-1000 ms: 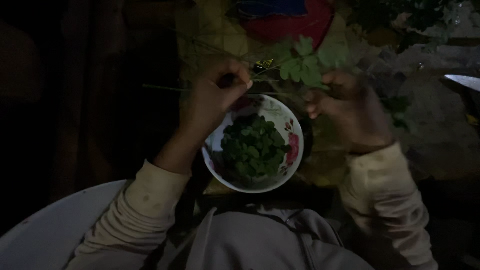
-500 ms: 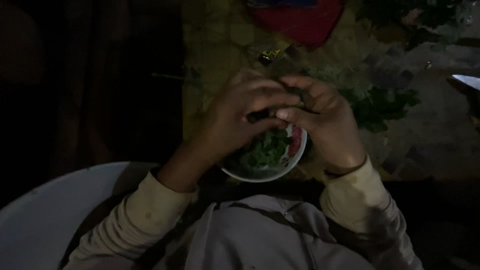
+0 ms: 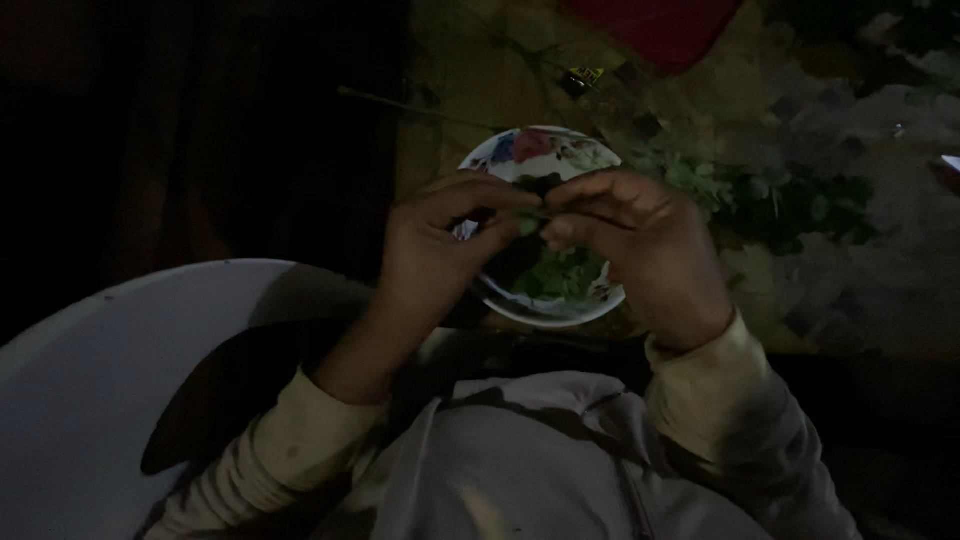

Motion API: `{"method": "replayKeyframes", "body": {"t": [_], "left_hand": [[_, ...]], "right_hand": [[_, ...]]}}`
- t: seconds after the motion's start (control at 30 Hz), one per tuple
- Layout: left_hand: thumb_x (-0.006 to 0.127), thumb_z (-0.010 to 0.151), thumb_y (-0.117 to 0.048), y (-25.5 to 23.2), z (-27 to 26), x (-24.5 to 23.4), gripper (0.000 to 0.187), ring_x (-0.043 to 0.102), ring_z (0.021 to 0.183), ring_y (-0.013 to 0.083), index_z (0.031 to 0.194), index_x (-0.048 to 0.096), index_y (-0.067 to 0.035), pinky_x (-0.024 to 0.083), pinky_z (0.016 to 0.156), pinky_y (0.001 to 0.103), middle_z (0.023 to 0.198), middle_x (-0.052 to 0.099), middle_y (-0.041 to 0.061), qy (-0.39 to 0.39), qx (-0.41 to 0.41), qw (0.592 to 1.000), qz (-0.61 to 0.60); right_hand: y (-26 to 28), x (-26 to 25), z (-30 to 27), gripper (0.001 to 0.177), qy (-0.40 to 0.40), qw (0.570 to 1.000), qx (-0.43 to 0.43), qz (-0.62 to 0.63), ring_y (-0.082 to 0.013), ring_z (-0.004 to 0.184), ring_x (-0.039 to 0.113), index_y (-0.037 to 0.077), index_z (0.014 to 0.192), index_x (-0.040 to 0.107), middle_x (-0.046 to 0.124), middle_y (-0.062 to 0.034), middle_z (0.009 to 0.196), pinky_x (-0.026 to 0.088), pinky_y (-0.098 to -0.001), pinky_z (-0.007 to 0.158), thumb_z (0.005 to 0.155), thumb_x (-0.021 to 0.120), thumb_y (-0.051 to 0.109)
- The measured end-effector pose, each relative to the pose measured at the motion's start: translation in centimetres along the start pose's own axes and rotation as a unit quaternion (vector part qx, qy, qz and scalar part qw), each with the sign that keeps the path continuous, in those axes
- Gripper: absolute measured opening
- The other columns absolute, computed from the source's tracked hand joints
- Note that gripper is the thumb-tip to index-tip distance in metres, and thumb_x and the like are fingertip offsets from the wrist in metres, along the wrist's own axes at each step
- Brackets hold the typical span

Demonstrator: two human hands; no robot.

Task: The person plucks small green leaves from stems by hand and places them into a small floral-patterned bowl. The person continues to separate leaves from stems and accumulate them in the bowl.

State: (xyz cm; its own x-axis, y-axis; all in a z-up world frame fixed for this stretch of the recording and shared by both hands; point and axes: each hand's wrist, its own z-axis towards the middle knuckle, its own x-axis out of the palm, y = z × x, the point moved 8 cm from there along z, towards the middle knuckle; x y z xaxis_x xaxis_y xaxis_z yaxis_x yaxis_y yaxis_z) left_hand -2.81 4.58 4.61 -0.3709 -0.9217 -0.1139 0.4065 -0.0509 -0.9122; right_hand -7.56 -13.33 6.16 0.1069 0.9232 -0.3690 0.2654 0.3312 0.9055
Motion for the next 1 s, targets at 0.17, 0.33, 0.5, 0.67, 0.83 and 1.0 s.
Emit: {"method": "replayKeyframes", "body": {"t": [0.17,0.33,0.5,0.67,0.83,1.0], "left_hand": [[0.079,0.093,-0.002,0.7,0.1,0.6,0.023,0.07,0.093,0.0128,0.115,0.077,-0.006,0.057,0.084,0.028,0.107,0.076,0.005,0.009,-0.046,0.998,-0.028],[0.08,0.095,-0.004,1.0,-0.1,1.0,0.018,0.072,0.096,0.0114,0.112,0.077,-0.006,0.059,0.085,0.027,0.108,0.077,0.004,0.011,-0.048,0.996,-0.079],[0.08,0.096,-0.003,0.8,-0.1,0.8,0.015,0.072,0.095,0.0113,0.111,0.078,-0.005,0.058,0.084,0.026,0.105,0.076,0.004,0.005,-0.032,0.997,-0.064],[0.082,0.094,0.0,0.9,0.1,0.5,0.018,0.068,0.09,0.0115,0.111,0.078,-0.005,0.057,0.08,0.026,0.103,0.076,0.006,-0.006,-0.034,0.996,-0.076],[0.08,0.094,0.001,0.7,0.2,0.6,0.017,0.073,0.097,0.0127,0.11,0.078,-0.005,0.06,0.087,0.026,0.107,0.078,0.006,-0.009,-0.056,0.992,-0.115],[0.08,0.093,-0.001,0.3,0.4,0.1,0.017,0.074,0.097,0.0138,0.109,0.079,-0.007,0.061,0.085,0.027,0.106,0.078,0.006,-0.008,-0.08,0.996,-0.049]], "right_hand": [[-0.1,0.5,0.3,0.016,0.008,0.992,-0.066,0.109,-0.0166,0.081,0.075,-0.001,0.112,0.073,0.078,-0.0108,0.096,0.064,-0.0317,0.072,0.097,0.072,0.005],[-0.8,0.6,-0.1,0.012,-0.014,0.994,-0.07,0.087,-0.017,0.08,0.074,-0.003,0.109,0.074,0.078,-0.0118,0.094,0.063,-0.0309,0.073,0.098,0.07,0.002],[-0.1,0.7,-0.2,0.01,-0.02,0.99,-0.103,0.096,-0.0167,0.081,0.076,-0.002,0.107,0.073,0.077,-0.011,0.093,0.066,-0.0318,0.073,0.098,0.071,0.002],[0.0,-0.1,-0.7,0.009,-0.03,0.993,-0.104,0.041,-0.0162,0.078,0.075,-0.001,0.106,0.075,0.077,-0.0108,0.09,0.063,-0.0302,0.07,0.1,0.07,0.006],[-0.3,-1.5,-1.3,0.012,-0.04,0.993,-0.102,0.043,-0.0161,0.076,0.073,0.0,0.109,0.075,0.077,-0.0098,0.09,0.056,-0.0322,0.06,0.1,0.072,0.007],[0.0,-2.7,-1.7,0.013,-0.029,0.989,-0.133,0.052,-0.0163,0.074,0.073,0.001,0.111,0.075,0.075,-0.0101,0.089,0.061,-0.0327,0.064,0.102,0.072,0.009]]}}
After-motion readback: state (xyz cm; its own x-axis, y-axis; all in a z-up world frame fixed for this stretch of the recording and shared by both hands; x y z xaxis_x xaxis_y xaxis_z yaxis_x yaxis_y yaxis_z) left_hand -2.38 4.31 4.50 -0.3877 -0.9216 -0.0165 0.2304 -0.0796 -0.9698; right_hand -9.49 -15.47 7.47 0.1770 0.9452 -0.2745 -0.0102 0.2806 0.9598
